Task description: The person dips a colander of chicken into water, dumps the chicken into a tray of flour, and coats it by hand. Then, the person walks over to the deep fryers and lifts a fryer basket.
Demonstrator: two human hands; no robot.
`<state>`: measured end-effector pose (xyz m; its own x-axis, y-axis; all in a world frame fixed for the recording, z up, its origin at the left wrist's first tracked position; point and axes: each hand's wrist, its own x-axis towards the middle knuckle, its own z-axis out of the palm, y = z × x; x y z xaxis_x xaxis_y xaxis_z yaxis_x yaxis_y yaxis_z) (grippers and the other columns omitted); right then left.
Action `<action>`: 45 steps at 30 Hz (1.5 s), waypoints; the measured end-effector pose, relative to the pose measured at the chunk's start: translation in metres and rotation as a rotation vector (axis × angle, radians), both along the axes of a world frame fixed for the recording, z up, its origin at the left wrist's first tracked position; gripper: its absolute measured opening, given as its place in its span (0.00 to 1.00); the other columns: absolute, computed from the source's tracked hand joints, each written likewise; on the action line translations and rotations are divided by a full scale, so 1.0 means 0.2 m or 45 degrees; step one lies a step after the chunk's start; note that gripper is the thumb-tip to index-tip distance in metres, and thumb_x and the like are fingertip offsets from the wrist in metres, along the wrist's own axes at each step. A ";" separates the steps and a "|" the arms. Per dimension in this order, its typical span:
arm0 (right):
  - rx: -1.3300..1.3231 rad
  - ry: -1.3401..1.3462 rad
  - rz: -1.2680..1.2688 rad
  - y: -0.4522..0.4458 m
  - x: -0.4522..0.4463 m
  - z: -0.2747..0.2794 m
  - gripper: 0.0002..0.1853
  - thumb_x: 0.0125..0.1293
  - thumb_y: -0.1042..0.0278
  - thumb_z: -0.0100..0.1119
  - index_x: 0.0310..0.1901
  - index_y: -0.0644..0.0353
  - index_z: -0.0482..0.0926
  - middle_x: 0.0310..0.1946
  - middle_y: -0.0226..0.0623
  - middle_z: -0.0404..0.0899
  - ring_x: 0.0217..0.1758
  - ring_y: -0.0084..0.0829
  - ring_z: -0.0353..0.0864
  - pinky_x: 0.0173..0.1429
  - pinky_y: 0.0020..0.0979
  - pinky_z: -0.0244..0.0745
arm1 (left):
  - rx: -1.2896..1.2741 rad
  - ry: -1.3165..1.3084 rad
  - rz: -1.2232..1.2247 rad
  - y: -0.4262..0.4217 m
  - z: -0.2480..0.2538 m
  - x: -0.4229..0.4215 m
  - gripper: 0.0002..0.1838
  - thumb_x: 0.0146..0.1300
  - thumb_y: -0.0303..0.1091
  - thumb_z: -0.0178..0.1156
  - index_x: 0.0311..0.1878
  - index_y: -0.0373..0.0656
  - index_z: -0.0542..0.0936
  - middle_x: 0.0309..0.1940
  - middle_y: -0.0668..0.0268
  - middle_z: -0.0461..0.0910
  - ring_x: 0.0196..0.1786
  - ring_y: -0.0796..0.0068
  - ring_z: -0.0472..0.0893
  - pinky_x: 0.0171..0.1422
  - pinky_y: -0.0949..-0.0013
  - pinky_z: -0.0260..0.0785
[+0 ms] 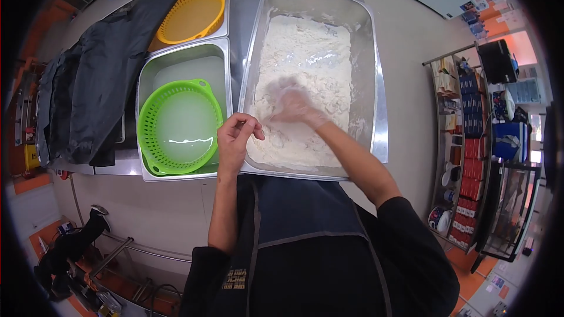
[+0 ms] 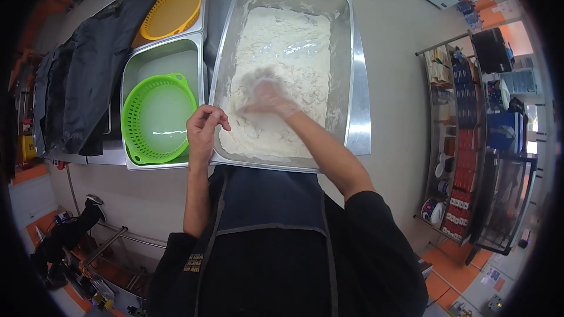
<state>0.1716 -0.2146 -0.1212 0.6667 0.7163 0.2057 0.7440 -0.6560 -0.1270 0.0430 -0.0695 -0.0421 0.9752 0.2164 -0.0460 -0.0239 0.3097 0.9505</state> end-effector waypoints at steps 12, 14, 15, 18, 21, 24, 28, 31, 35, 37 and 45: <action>-0.222 0.893 0.075 -0.22 -0.10 0.01 0.13 0.54 0.62 0.54 0.28 0.65 0.78 0.29 0.51 0.79 0.32 0.45 0.78 0.39 0.40 0.73 | 0.009 0.007 -0.005 0.00 0.02 0.01 0.05 0.62 0.26 0.54 0.33 0.33 0.74 0.26 0.62 0.77 0.27 0.76 0.77 0.36 0.73 0.70; -0.268 0.873 -0.024 -0.25 -0.04 0.15 0.14 0.55 0.60 0.55 0.28 0.66 0.78 0.29 0.51 0.79 0.32 0.45 0.78 0.40 0.39 0.73 | 0.021 0.012 -0.001 0.00 0.02 0.00 0.05 0.62 0.26 0.54 0.33 0.33 0.74 0.27 0.62 0.77 0.27 0.76 0.77 0.36 0.73 0.70; -0.332 0.851 -0.100 -0.26 0.00 0.31 0.15 0.55 0.59 0.56 0.28 0.67 0.77 0.30 0.51 0.79 0.32 0.45 0.78 0.41 0.39 0.73 | 0.017 0.017 0.001 0.00 0.02 0.00 0.05 0.62 0.26 0.54 0.33 0.33 0.74 0.27 0.62 0.77 0.27 0.76 0.77 0.36 0.73 0.70; -0.354 0.794 -0.035 -0.37 0.11 0.40 0.17 0.53 0.57 0.58 0.33 0.67 0.77 0.33 0.51 0.78 0.35 0.45 0.77 0.44 0.38 0.73 | 0.008 0.020 -0.006 0.00 0.02 0.01 0.05 0.62 0.26 0.54 0.33 0.33 0.74 0.26 0.62 0.77 0.27 0.76 0.77 0.37 0.74 0.70; -0.215 0.866 0.006 -0.46 0.15 0.42 0.20 0.52 0.57 0.60 0.41 0.65 0.76 0.37 0.51 0.78 0.40 0.44 0.77 0.49 0.37 0.71 | 0.004 0.020 -0.017 0.00 0.01 0.01 0.05 0.62 0.26 0.54 0.33 0.33 0.74 0.26 0.62 0.77 0.27 0.76 0.77 0.36 0.74 0.70; -0.089 1.017 -0.002 -0.48 0.16 0.51 0.24 0.50 0.60 0.61 0.48 0.63 0.75 0.41 0.51 0.77 0.46 0.43 0.76 0.53 0.35 0.69 | 0.002 0.014 -0.007 0.01 0.00 0.00 0.05 0.62 0.26 0.54 0.33 0.33 0.74 0.26 0.62 0.77 0.27 0.76 0.77 0.36 0.74 0.70; -0.041 1.062 -0.099 -0.50 0.15 0.58 0.26 0.49 0.62 0.62 0.52 0.60 0.74 0.44 0.50 0.76 0.50 0.41 0.75 0.57 0.34 0.67 | 0.007 0.020 -0.007 0.01 0.01 0.01 0.05 0.62 0.26 0.54 0.33 0.33 0.74 0.26 0.62 0.77 0.27 0.76 0.77 0.36 0.74 0.70; -0.053 1.151 -0.107 -0.51 0.18 0.56 0.26 0.48 0.64 0.63 0.51 0.60 0.74 0.46 0.49 0.76 0.50 0.41 0.75 0.58 0.34 0.67 | 0.003 0.016 0.000 0.01 0.01 0.01 0.05 0.61 0.26 0.54 0.33 0.34 0.74 0.26 0.62 0.77 0.27 0.76 0.78 0.36 0.74 0.70; -0.063 1.134 -0.169 -0.50 0.20 0.58 0.25 0.48 0.63 0.64 0.50 0.62 0.74 0.45 0.48 0.76 0.49 0.40 0.75 0.57 0.33 0.67 | 0.014 0.023 -0.007 0.01 0.01 0.01 0.05 0.61 0.26 0.54 0.33 0.34 0.74 0.27 0.62 0.77 0.27 0.76 0.78 0.36 0.74 0.70; -0.041 1.093 -0.256 -0.50 0.23 0.52 0.25 0.49 0.62 0.64 0.49 0.63 0.74 0.41 0.47 0.77 0.48 0.37 0.75 0.56 0.31 0.67 | 0.021 0.036 0.003 0.00 0.02 0.01 0.05 0.62 0.26 0.53 0.32 0.34 0.74 0.26 0.62 0.76 0.26 0.75 0.77 0.36 0.73 0.69; -0.482 0.595 -0.027 -0.35 -0.14 0.12 0.24 0.51 0.53 0.61 0.43 0.65 0.73 0.31 0.49 0.79 0.37 0.44 0.79 0.49 0.37 0.73 | 0.026 0.033 0.011 0.00 0.04 0.01 0.06 0.62 0.27 0.53 0.31 0.34 0.74 0.26 0.62 0.76 0.26 0.75 0.77 0.36 0.73 0.68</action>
<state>0.1440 -0.2836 -0.0970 0.6399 0.6684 -0.3793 0.6521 -0.7334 -0.1922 0.0447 -0.0702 -0.0348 0.9719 0.2258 -0.0670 -0.0015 0.2901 0.9570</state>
